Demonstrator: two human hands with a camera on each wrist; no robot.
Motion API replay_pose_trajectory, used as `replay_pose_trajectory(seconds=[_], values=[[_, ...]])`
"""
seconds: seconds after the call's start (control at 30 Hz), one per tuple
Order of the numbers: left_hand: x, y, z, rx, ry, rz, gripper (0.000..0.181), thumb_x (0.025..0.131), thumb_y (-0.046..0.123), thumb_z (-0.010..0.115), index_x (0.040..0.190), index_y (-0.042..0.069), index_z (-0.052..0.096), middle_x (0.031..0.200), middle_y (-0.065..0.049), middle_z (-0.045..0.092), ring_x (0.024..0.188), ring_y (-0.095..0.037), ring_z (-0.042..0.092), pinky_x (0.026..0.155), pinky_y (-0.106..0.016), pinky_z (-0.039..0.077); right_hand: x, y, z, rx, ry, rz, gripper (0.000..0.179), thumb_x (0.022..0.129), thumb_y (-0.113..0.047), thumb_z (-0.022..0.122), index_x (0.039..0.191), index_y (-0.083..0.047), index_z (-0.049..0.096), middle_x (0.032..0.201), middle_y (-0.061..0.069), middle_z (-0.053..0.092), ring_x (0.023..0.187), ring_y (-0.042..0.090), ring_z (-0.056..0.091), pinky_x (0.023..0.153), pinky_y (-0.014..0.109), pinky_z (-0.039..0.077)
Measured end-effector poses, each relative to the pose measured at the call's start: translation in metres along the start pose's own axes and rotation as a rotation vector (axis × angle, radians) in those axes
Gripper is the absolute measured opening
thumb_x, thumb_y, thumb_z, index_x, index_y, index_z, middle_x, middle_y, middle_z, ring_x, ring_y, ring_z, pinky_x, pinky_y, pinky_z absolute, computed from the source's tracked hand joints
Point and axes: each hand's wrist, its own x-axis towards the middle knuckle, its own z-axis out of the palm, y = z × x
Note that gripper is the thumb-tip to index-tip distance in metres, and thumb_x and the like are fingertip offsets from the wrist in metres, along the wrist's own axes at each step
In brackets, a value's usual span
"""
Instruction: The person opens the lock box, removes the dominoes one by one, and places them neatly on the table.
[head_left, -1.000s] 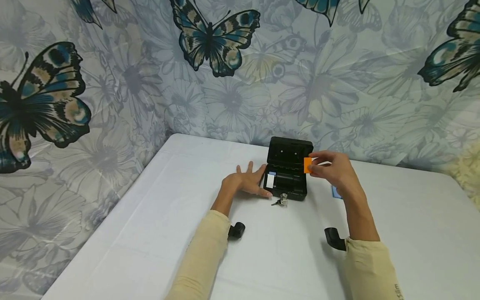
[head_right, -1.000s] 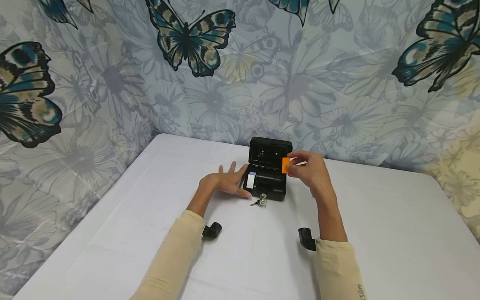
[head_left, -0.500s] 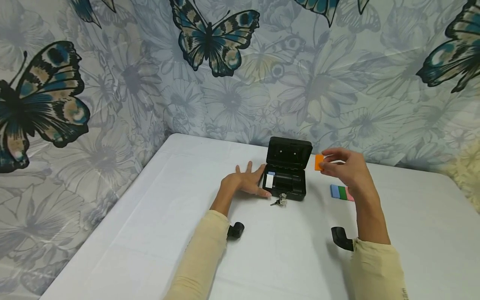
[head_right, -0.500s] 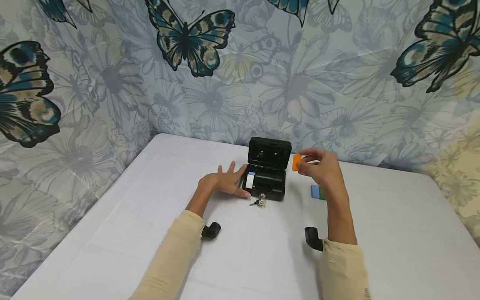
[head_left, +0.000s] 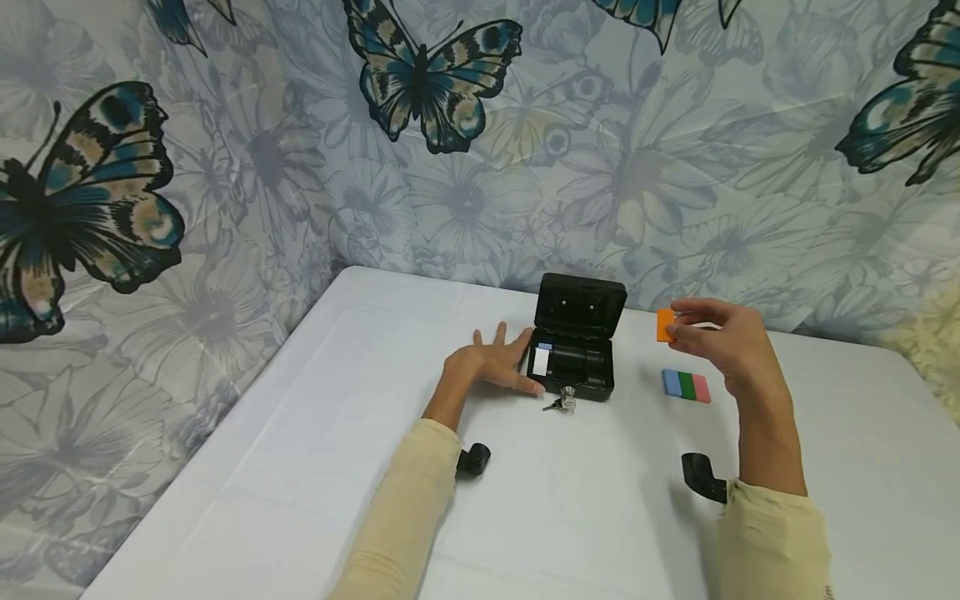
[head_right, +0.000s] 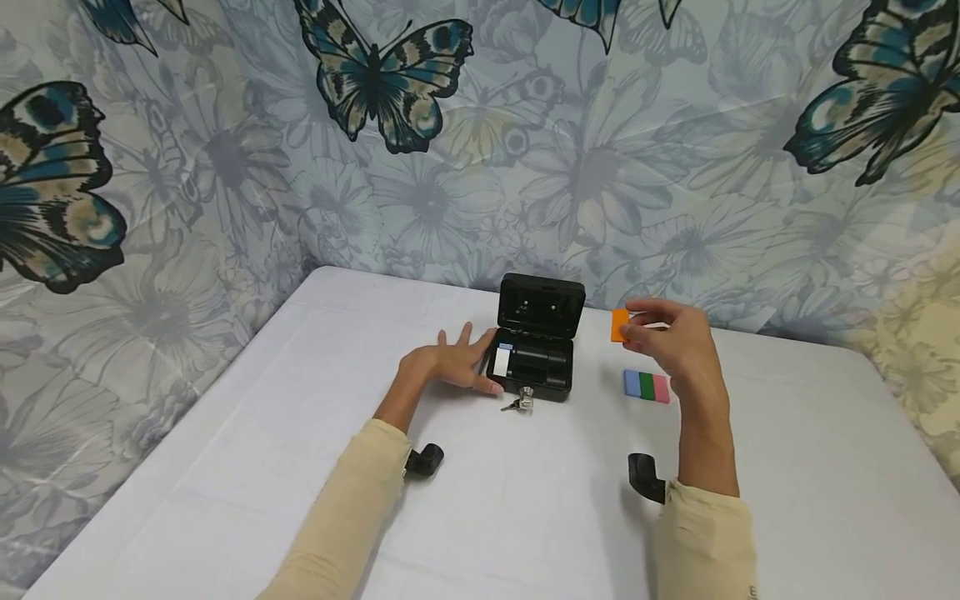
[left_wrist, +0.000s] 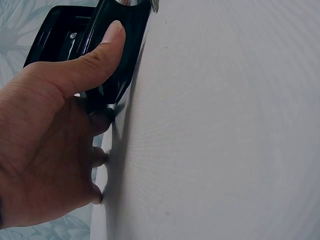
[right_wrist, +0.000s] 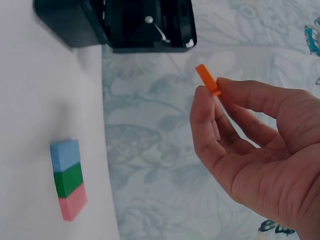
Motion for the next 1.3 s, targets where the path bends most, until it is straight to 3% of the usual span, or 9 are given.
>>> replay_pose_trajectory(seconds=[0.13,0.23,0.33,0.43,0.57,0.67,0.73,1.07,1.3], values=[[0.001,0.001,-0.002,0.015,-0.003,0.0,0.107,0.074,0.069,0.055,0.147,0.026,-0.009,0.154,-0.007,-0.002,0.138,-0.026,-0.015,0.105,-0.06,-0.008,-0.002,0.004,-0.01,-0.021,-0.009,0.061,0.053,0.086,-0.033,0.063,0.132,-0.01,0.048,0.106,-0.002,0.055,0.08,0.003,0.066,0.094,0.062,0.03],[0.001,0.002,-0.003,0.021,-0.007,-0.012,0.106,0.074,0.069,0.055,0.147,0.027,-0.009,0.154,-0.007,-0.004,0.138,-0.027,-0.015,0.105,-0.06,-0.007,-0.001,0.008,-0.015,-0.033,0.008,0.092,0.055,0.086,-0.034,0.063,0.133,-0.01,0.047,0.106,-0.001,0.053,0.081,0.004,0.066,0.095,0.063,0.027],[0.0,0.002,-0.002,0.018,-0.008,-0.011,0.107,0.073,0.07,0.055,0.147,0.027,-0.01,0.154,-0.008,-0.005,0.138,-0.027,-0.015,0.105,-0.059,-0.007,0.001,0.014,-0.016,-0.097,0.051,0.102,0.055,0.087,-0.033,0.061,0.133,-0.008,0.047,0.107,0.003,0.053,0.079,0.004,0.066,0.093,0.052,0.04],[0.001,0.002,-0.001,0.009,-0.013,-0.014,0.107,0.073,0.071,0.055,0.147,0.028,-0.01,0.154,-0.009,-0.006,0.138,-0.027,-0.016,0.105,-0.059,-0.007,0.001,0.021,-0.02,-0.163,0.072,0.146,0.056,0.087,-0.033,0.06,0.135,-0.006,0.045,0.113,0.01,0.053,0.075,0.001,0.065,0.082,0.064,0.039],[0.001,0.001,-0.001,0.003,-0.016,-0.013,0.107,0.073,0.07,0.055,0.147,0.028,-0.01,0.153,-0.009,-0.006,0.138,-0.027,-0.016,0.105,-0.06,-0.007,0.001,0.032,-0.025,-0.233,0.102,0.147,0.051,0.088,-0.025,0.059,0.131,-0.002,0.048,0.115,0.018,0.054,0.069,0.003,0.065,0.072,0.056,0.047],[0.001,0.001,-0.001,0.003,-0.015,-0.013,0.107,0.073,0.07,0.055,0.147,0.027,-0.01,0.153,-0.009,-0.006,0.137,-0.028,-0.016,0.105,-0.06,-0.007,0.001,0.041,-0.027,-0.273,0.124,0.121,0.044,0.085,-0.014,0.059,0.125,0.003,0.052,0.107,0.02,0.058,0.064,0.006,0.064,0.064,0.034,0.053],[0.0,0.001,-0.001,-0.004,-0.017,-0.014,0.107,0.073,0.07,0.056,0.147,0.027,-0.01,0.153,-0.009,-0.006,0.137,-0.027,-0.016,0.105,-0.06,-0.008,0.001,0.046,-0.028,-0.288,0.132,0.138,0.042,0.083,-0.011,0.058,0.122,0.004,0.053,0.103,0.021,0.061,0.063,0.009,0.064,0.059,0.029,0.051],[0.0,0.002,-0.002,0.021,-0.018,0.001,0.106,0.076,0.068,0.054,0.147,0.024,-0.011,0.153,-0.009,-0.004,0.138,-0.026,-0.016,0.104,-0.059,-0.01,0.009,0.07,-0.031,-0.353,0.105,0.372,0.042,0.08,-0.007,0.059,0.119,0.008,0.054,0.101,0.027,0.06,0.07,0.022,0.063,0.059,0.032,0.05],[0.0,0.002,-0.002,0.02,-0.014,-0.008,0.106,0.075,0.069,0.054,0.147,0.025,-0.01,0.153,-0.01,-0.006,0.138,-0.028,-0.016,0.105,-0.06,-0.008,0.01,0.077,-0.03,-0.429,-0.006,0.404,0.042,0.08,-0.009,0.057,0.119,0.007,0.054,0.107,0.027,0.052,0.086,0.033,0.05,0.063,0.037,0.043]])
